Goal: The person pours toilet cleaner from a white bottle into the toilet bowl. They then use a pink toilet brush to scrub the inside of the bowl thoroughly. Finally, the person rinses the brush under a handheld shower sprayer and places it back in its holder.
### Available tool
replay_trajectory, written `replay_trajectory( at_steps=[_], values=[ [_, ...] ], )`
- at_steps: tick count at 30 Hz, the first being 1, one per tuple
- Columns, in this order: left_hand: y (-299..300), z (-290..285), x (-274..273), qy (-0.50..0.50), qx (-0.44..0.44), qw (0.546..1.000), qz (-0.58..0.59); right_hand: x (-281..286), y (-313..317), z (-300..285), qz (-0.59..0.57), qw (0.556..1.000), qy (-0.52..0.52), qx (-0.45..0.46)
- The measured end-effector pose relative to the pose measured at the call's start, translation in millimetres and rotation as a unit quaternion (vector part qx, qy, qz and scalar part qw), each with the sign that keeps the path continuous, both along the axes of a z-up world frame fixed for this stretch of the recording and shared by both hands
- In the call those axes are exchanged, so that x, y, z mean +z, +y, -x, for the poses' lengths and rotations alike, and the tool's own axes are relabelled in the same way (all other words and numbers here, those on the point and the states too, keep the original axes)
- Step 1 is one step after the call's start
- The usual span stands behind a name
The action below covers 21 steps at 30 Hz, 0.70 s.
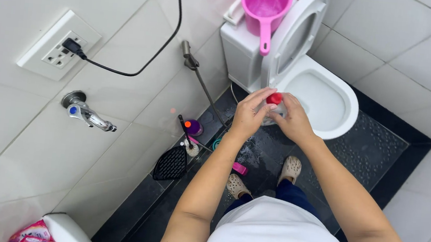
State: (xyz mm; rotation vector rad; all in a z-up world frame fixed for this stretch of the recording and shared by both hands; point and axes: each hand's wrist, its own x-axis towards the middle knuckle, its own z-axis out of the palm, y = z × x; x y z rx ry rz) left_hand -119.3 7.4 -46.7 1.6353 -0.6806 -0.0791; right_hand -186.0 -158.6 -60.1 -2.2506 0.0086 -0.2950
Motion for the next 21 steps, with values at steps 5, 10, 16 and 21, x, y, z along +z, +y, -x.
replay_trajectory(
  at_steps=[5,10,16,21],
  values=[
    [-5,24,-8,-0.013,0.0,0.996,-0.09,-25,-23,34,-0.228,0.968,0.017,-0.107],
    [-22,53,-6,0.079,-0.013,0.978,-0.193,-13,-56,57,-0.358,0.925,0.046,-0.123],
    [-69,111,5,-0.06,0.05,0.965,-0.249,16,-131,107,-0.246,0.932,0.175,-0.202],
    [-116,157,19,-0.026,-0.02,0.97,-0.242,16,-199,167,-0.318,0.926,0.189,-0.073]
  ],
)
